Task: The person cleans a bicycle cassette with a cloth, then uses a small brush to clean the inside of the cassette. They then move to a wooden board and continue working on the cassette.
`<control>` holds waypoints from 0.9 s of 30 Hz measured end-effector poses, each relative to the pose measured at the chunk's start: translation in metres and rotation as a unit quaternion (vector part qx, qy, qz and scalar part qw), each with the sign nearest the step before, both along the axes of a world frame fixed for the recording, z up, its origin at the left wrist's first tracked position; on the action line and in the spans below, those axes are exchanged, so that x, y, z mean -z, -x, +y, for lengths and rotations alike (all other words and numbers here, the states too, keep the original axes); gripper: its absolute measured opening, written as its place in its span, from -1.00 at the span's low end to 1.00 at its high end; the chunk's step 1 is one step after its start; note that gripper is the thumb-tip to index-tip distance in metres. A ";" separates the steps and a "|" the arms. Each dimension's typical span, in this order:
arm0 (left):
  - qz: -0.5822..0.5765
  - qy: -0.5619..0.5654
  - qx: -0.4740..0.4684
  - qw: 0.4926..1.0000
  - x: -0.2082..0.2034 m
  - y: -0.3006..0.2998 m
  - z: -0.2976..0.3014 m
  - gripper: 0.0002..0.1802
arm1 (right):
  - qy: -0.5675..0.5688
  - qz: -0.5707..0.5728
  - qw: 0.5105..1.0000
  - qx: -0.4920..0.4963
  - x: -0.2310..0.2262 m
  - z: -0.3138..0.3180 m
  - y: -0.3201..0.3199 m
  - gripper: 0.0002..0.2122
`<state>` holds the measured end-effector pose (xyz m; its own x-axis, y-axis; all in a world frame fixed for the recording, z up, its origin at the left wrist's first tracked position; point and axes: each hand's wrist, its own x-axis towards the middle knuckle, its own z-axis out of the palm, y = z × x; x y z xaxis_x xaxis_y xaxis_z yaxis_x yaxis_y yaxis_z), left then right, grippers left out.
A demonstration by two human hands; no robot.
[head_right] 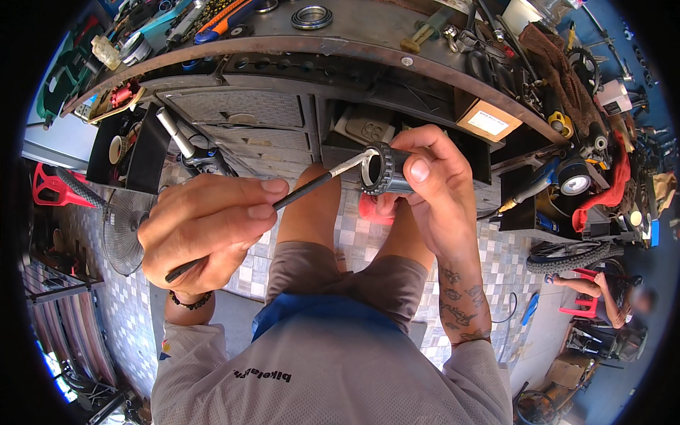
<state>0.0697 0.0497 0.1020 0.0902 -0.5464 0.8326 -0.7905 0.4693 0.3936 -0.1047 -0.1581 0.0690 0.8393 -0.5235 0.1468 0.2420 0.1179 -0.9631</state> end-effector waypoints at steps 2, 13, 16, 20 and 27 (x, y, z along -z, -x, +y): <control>0.001 0.006 -0.004 1.000 0.001 -0.002 0.000 -0.83 | 0.002 -0.007 1.000 -0.006 0.001 -0.001 0.000 -0.47; 0.008 0.017 0.004 1.000 0.002 -0.008 -0.001 -0.73 | -0.019 -0.059 0.998 -0.006 0.004 0.001 0.000 -0.62; 0.026 0.020 0.004 0.999 0.002 -0.008 -0.001 -0.75 | -0.009 -0.062 0.998 -0.006 0.005 -0.001 0.001 -0.61; 0.045 0.018 -0.004 0.999 0.002 -0.005 0.000 -0.79 | 0.031 -0.071 0.997 -0.002 0.007 -0.003 0.001 -0.61; 0.077 -0.005 -0.019 0.997 0.002 -0.001 0.005 -0.82 | 0.042 -0.069 0.997 -0.013 0.006 -0.002 0.002 -0.59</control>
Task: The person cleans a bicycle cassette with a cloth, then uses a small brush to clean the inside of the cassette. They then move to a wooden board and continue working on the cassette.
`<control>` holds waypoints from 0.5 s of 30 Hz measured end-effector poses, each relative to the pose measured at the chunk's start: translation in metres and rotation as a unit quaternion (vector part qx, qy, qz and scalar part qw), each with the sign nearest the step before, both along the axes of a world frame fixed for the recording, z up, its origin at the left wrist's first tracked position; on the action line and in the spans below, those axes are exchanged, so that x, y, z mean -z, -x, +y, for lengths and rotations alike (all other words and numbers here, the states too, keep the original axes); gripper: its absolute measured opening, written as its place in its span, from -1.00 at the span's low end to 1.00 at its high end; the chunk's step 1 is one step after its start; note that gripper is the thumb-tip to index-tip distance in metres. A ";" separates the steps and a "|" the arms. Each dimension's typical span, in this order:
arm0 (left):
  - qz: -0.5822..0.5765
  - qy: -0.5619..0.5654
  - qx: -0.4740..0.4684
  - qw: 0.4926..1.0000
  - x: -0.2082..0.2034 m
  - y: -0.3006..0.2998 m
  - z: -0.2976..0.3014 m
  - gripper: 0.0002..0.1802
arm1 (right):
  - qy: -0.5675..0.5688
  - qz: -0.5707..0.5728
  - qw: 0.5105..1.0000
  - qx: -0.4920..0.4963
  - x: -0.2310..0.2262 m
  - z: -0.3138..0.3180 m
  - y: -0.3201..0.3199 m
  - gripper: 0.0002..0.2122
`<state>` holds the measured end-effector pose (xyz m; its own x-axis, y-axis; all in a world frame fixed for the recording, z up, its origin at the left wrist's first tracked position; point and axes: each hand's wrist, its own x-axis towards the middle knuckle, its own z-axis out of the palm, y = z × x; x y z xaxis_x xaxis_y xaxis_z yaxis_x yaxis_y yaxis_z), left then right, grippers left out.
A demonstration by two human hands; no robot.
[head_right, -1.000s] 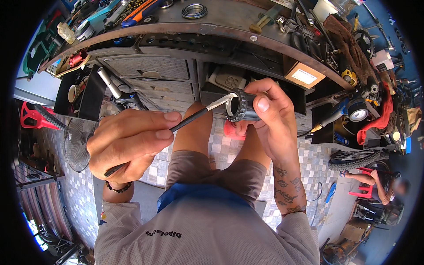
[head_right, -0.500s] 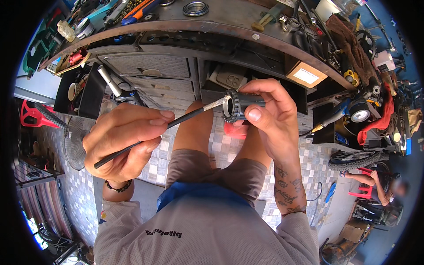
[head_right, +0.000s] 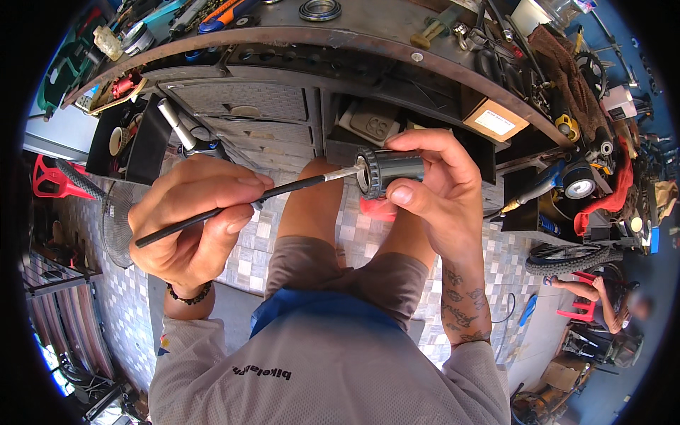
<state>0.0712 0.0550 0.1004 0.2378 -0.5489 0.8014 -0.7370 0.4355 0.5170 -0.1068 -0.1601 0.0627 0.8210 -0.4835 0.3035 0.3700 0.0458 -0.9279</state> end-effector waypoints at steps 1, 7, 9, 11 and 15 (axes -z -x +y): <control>0.005 -0.002 -0.001 1.000 0.000 0.000 0.000 -0.82 | 0.007 0.001 1.000 0.004 0.000 0.000 0.000 -0.58; -0.001 0.025 0.003 1.000 0.003 -0.005 -0.004 -0.79 | 0.027 -0.005 1.000 0.004 -0.001 0.000 -0.001 -0.56; -0.003 0.030 0.002 1.000 0.004 -0.007 -0.004 -0.78 | 0.024 -0.010 1.000 -0.008 -0.002 0.000 -0.002 -0.55; 0.010 0.026 -0.005 1.000 0.005 -0.007 -0.003 -0.79 | 0.018 -0.012 1.000 -0.019 -0.002 0.000 -0.002 -0.55; 0.064 0.025 -0.034 0.997 0.005 -0.004 0.002 -0.80 | 0.020 -0.024 0.999 -0.028 -0.003 0.000 -0.002 -0.56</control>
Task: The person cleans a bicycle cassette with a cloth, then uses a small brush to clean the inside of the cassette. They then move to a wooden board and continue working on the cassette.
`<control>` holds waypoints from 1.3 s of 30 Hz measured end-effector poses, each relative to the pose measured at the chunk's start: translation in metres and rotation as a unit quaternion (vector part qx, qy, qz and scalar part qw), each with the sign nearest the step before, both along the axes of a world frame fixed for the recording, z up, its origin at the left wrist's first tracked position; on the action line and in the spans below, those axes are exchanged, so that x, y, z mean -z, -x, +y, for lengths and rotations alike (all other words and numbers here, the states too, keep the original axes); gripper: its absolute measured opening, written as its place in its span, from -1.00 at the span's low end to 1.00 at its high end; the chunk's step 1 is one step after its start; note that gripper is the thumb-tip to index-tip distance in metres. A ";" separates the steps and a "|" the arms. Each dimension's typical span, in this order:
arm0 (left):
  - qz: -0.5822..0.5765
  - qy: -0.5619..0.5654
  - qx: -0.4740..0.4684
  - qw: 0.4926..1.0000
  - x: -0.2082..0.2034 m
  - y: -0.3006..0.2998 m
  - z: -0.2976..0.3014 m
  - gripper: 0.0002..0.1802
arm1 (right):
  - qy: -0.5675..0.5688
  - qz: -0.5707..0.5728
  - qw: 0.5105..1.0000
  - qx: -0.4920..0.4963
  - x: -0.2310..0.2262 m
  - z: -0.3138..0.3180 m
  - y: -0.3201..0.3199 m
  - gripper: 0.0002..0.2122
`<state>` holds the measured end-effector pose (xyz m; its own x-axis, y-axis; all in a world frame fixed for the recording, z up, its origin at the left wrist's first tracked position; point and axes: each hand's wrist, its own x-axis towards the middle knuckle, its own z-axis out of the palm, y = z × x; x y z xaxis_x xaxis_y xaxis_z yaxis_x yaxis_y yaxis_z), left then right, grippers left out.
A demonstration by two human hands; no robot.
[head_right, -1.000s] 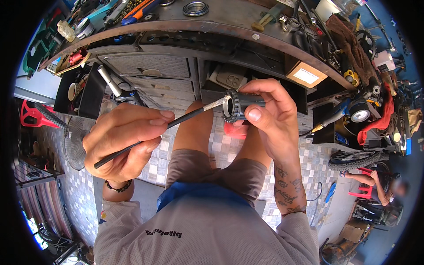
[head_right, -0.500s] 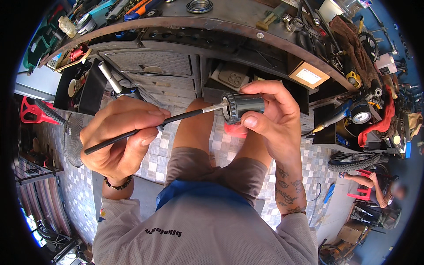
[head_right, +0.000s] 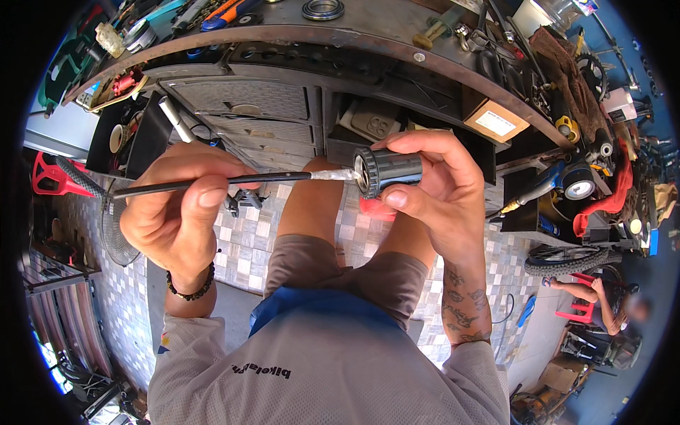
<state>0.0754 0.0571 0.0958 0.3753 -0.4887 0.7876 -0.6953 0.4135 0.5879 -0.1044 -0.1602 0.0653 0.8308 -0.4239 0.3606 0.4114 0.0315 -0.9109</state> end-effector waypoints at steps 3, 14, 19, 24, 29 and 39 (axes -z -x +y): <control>-0.037 0.002 -0.019 0.999 -0.002 0.003 0.002 -0.78 | 0.010 0.002 1.000 0.010 0.000 0.000 -0.001 -0.56; -0.060 0.007 0.033 0.998 -0.006 0.003 -0.001 -0.81 | 0.002 0.006 1.000 0.006 -0.002 0.001 -0.001 -0.58; -0.030 0.009 0.047 0.998 -0.003 0.006 0.002 -0.73 | -0.001 0.007 1.000 0.004 -0.001 0.001 -0.001 -0.58; -0.078 -0.010 0.047 0.996 -0.002 0.006 0.003 -0.75 | -0.009 0.004 1.000 -0.009 -0.001 0.000 -0.001 -0.58; -0.116 0.006 0.050 0.992 0.000 0.003 0.000 -0.80 | -0.005 0.008 1.000 -0.002 -0.001 0.000 -0.001 -0.58; -0.071 0.035 0.076 0.994 0.003 -0.001 -0.002 -0.81 | -0.002 0.005 1.000 -0.007 0.000 0.001 0.000 -0.58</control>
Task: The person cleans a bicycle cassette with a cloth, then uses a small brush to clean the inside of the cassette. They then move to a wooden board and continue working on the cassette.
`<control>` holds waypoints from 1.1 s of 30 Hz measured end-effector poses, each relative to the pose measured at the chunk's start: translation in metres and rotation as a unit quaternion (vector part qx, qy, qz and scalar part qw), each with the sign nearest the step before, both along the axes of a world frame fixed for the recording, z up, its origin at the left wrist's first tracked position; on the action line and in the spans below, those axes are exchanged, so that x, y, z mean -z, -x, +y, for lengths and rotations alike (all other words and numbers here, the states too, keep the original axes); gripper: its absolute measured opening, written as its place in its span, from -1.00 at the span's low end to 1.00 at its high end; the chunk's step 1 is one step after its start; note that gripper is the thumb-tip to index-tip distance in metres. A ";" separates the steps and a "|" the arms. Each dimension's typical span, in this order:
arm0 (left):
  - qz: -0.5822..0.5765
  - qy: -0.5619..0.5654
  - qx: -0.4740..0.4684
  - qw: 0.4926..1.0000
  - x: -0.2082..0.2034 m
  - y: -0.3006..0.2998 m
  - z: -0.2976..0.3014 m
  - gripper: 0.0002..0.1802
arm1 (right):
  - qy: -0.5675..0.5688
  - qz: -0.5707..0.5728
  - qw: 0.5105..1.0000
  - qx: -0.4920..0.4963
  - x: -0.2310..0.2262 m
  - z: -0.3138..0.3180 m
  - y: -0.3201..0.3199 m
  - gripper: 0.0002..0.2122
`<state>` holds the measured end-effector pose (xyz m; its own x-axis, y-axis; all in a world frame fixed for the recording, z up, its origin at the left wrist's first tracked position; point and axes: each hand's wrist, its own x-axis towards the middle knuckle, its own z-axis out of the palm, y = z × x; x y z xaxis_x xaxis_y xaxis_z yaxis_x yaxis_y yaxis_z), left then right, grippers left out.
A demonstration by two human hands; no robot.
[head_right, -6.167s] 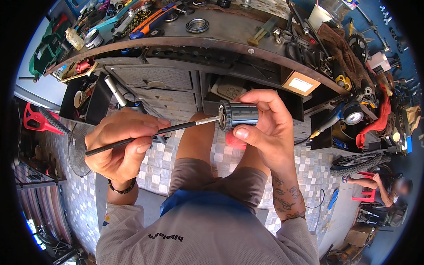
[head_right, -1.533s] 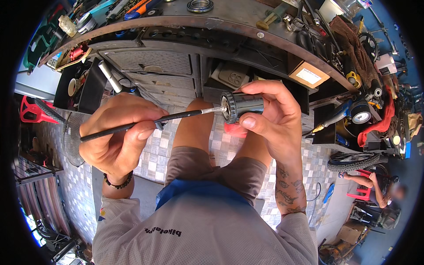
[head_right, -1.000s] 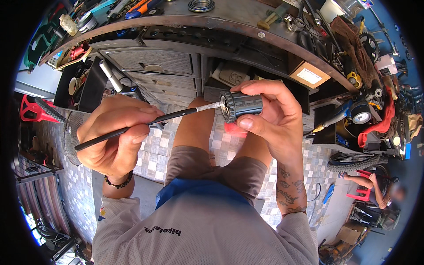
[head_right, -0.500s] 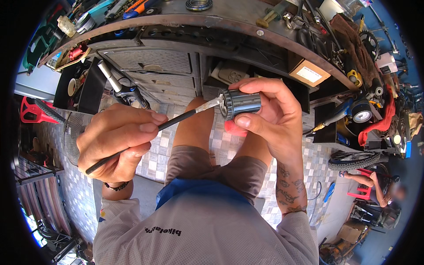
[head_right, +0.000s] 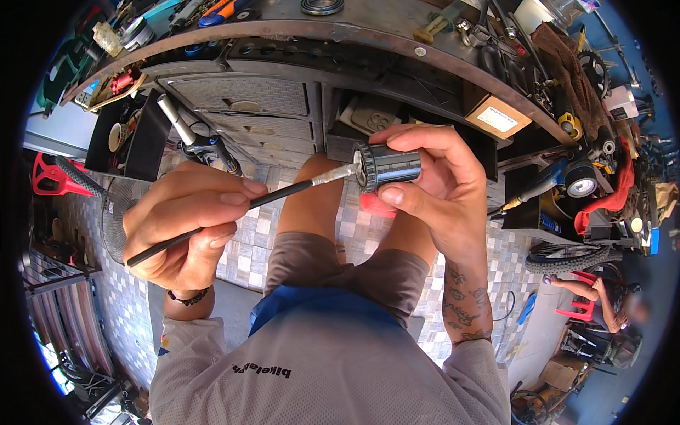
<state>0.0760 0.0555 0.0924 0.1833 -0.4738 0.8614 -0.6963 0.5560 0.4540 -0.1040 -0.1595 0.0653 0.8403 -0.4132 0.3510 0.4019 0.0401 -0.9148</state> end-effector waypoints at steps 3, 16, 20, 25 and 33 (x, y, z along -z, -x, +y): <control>-0.013 -0.033 -0.041 0.999 -0.002 0.006 0.005 -0.77 | 0.007 0.004 1.000 0.005 0.000 0.000 0.000 -0.57; 0.148 -0.056 -0.024 0.987 0.000 0.010 0.006 -0.82 | 0.011 -0.012 1.000 -0.024 0.000 0.000 0.000 -0.59; 0.146 -0.054 -0.057 0.986 0.001 0.013 0.009 -0.78 | -0.003 -0.003 1.000 -0.010 -0.003 0.005 -0.001 -0.59; 0.133 -0.049 -0.080 0.987 0.002 0.012 0.014 -0.76 | -0.042 0.108 0.993 0.013 -0.009 0.008 0.006 -0.60; 0.030 -0.021 -0.021 0.999 0.001 0.002 0.012 -0.82 | -0.002 0.013 1.000 0.001 0.007 -0.001 0.002 -0.64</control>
